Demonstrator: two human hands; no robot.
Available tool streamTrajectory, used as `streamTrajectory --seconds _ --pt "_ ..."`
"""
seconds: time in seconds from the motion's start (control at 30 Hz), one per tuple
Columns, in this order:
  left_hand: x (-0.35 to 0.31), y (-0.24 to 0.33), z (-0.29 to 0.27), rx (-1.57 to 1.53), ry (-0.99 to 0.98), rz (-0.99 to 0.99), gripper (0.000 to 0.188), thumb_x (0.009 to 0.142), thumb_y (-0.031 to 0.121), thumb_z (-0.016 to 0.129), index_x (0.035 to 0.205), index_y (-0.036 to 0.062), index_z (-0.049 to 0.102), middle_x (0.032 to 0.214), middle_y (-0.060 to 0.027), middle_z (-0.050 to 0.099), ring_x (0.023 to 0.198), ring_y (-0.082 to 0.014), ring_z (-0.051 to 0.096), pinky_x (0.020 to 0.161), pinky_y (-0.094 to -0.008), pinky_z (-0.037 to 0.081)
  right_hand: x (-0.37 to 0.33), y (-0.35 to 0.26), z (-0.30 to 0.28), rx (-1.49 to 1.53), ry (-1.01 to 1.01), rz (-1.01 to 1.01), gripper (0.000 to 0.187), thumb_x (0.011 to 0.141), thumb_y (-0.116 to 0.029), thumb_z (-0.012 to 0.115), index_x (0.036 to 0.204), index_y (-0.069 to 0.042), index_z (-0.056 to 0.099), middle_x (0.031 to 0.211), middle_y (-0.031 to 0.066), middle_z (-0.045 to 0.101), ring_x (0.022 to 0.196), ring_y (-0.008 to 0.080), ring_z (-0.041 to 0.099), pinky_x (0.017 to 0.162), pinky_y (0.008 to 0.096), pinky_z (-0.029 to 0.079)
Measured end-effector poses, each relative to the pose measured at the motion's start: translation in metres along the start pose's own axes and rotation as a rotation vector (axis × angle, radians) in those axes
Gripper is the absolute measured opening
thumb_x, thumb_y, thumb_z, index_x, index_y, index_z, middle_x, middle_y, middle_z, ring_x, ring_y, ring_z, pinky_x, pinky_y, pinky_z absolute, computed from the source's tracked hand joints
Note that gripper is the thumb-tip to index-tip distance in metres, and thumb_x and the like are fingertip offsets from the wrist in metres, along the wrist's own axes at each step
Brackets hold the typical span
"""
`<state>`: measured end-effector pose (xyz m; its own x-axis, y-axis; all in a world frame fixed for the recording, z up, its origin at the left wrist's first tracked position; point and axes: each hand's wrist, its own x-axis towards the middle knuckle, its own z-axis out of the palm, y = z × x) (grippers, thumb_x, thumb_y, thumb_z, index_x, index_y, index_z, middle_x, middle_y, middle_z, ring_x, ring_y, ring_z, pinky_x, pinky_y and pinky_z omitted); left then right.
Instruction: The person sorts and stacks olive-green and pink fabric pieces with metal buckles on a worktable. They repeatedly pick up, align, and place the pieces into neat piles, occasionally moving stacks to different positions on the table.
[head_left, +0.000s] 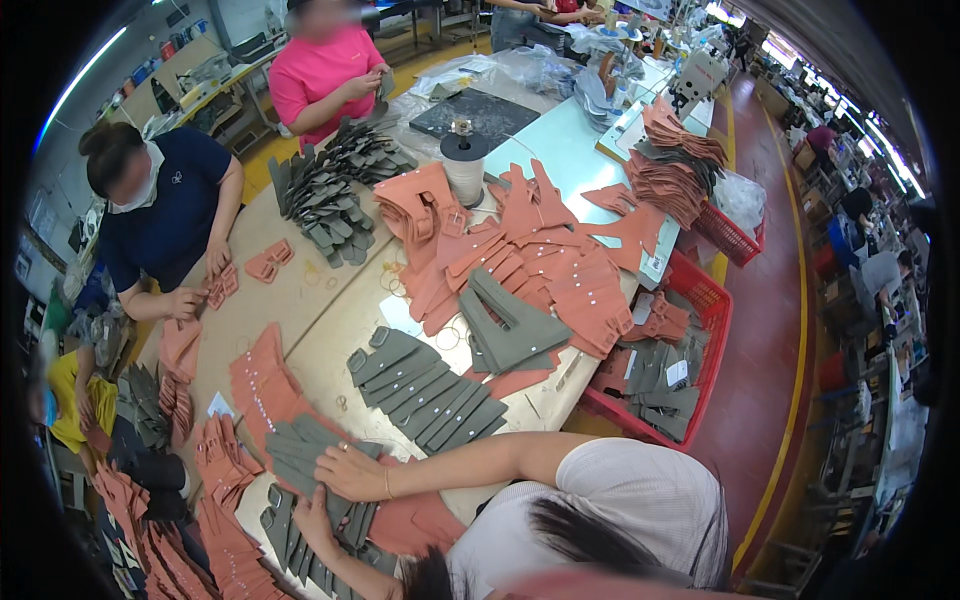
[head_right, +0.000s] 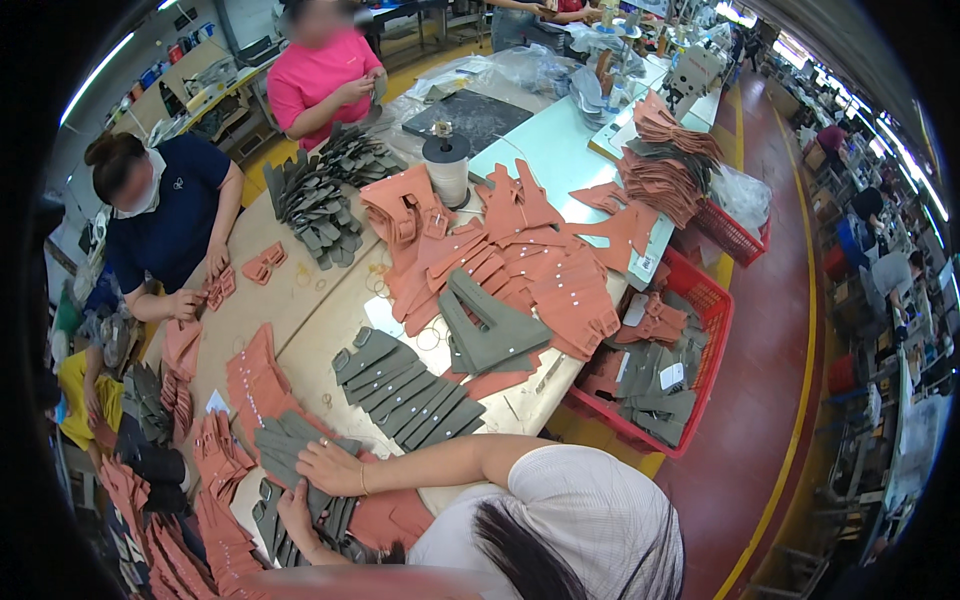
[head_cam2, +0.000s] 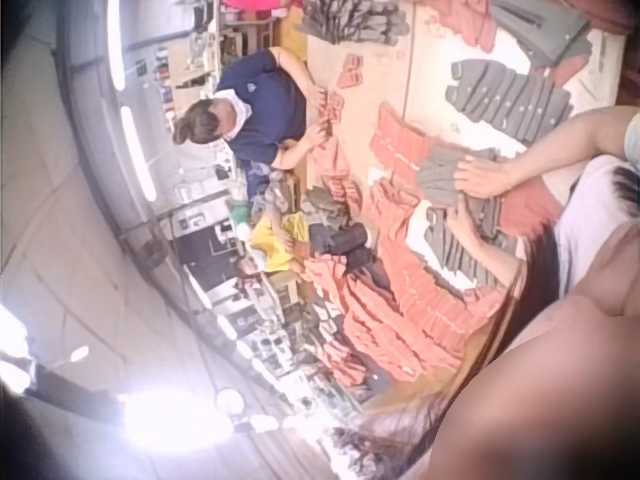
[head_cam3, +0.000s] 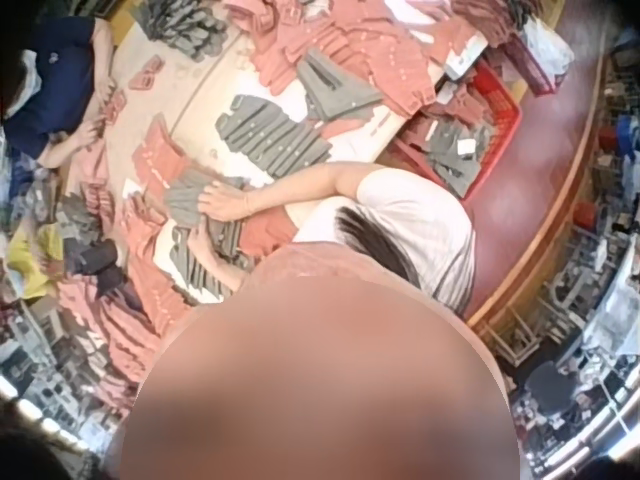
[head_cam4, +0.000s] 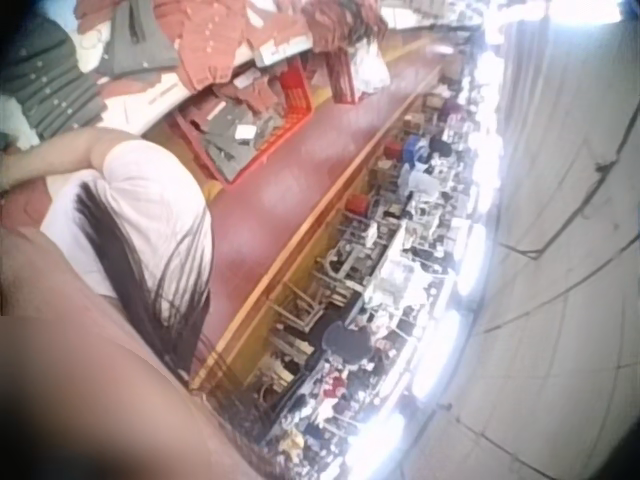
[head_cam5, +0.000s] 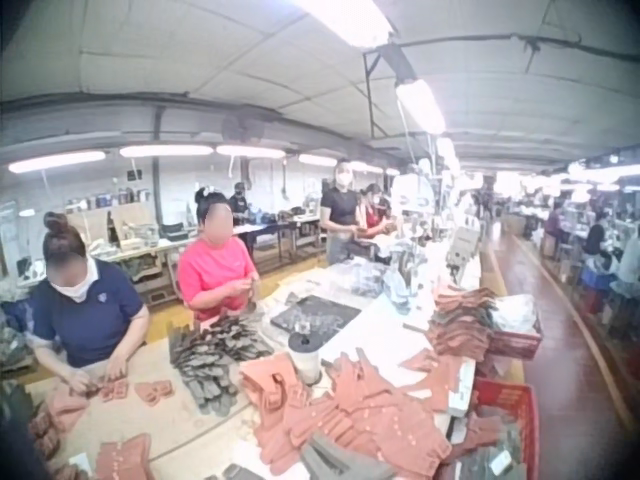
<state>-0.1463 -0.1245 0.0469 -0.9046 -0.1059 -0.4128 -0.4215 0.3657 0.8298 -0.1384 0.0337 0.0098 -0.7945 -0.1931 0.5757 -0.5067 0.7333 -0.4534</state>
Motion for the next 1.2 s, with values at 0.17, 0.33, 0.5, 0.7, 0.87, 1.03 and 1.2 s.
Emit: streamTrajectory --seconds 0.17,0.33,0.5,0.7,0.87,1.03,1.2 --pt "-0.006 0.01 0.002 0.008 -0.007 -0.057 0.02 0.09 0.019 0.061 0.092 -0.0011 0.061 0.073 -0.0051 0.06 0.051 -0.012 0.053 0.034 -0.0287 0.045 -0.001 0.0 0.002 0.029 -0.019 0.014 0.018 0.078 -0.02 0.061 0.09 -0.008 0.055 0.092 0.0074 0.051 0.09 0.0252 0.048 0.078 0.0384 0.04" --pt "-0.006 0.01 0.002 0.029 -0.003 -0.031 0.02 0.09 0.017 0.062 0.093 -0.0023 0.06 0.072 -0.0056 0.059 0.05 -0.012 0.052 0.033 -0.028 0.045 -0.001 0.001 0.004 0.043 -0.021 0.023 0.018 0.077 -0.019 0.062 0.09 -0.009 0.055 0.093 0.0072 0.051 0.091 0.0255 0.048 0.08 0.0387 0.039" --pt "-0.005 0.004 0.002 -0.006 0.005 0.03 0.022 0.089 0.016 0.061 0.097 -0.004 0.06 0.072 -0.0066 0.06 0.052 -0.0126 0.054 0.034 -0.0287 0.046 -0.001 -0.001 0.001 0.012 -0.037 0.03 0.019 0.076 -0.019 0.063 0.09 -0.009 0.055 0.093 0.0074 0.051 0.09 0.0257 0.049 0.078 0.0386 0.04" --pt "-0.006 0.005 0.002 0.002 0.002 -0.017 0.024 0.088 0.017 0.062 0.099 -0.0047 0.06 0.073 -0.0064 0.06 0.052 -0.013 0.055 0.035 -0.0288 0.047 0.0 0.0 0.0 0.034 -0.028 0.02 0.017 0.077 -0.017 0.063 0.09 -0.01 0.055 0.091 0.0074 0.051 0.089 0.0249 0.049 0.077 0.0381 0.039" --pt "-0.016 0.017 0.005 0.083 0.039 -0.036 0.024 0.087 0.019 0.064 0.095 -0.0035 0.059 0.074 -0.0065 0.059 0.053 -0.0132 0.056 0.035 -0.0287 0.047 0.001 0.0 -0.001 0.032 -0.057 0.015 0.016 0.08 -0.018 0.062 0.093 -0.011 0.056 0.092 0.0062 0.051 0.09 0.0245 0.05 0.078 0.0387 0.039" --pt "-0.021 0.029 0.01 0.101 0.023 -0.005 0.023 0.087 0.018 0.065 0.094 -0.0028 0.058 0.072 -0.0066 0.058 0.052 -0.0145 0.056 0.033 -0.0293 0.047 -0.001 0.004 -0.002 0.045 -0.075 0.001 0.017 0.08 -0.019 0.062 0.094 -0.01 0.056 0.094 0.0065 0.052 0.092 0.0252 0.05 0.079 0.0397 0.04" --pt "-0.021 0.024 0.006 0.063 -0.002 0.007 0.023 0.087 0.018 0.065 0.095 -0.0023 0.057 0.072 -0.0071 0.058 0.051 -0.0147 0.056 0.033 -0.0291 0.047 0.008 0.0 -0.009 0.166 -0.206 0.095 0.019 0.083 -0.019 0.062 0.099 -0.01 0.058 0.097 0.0084 0.054 0.094 0.0261 0.052 0.082 0.0399 0.041"
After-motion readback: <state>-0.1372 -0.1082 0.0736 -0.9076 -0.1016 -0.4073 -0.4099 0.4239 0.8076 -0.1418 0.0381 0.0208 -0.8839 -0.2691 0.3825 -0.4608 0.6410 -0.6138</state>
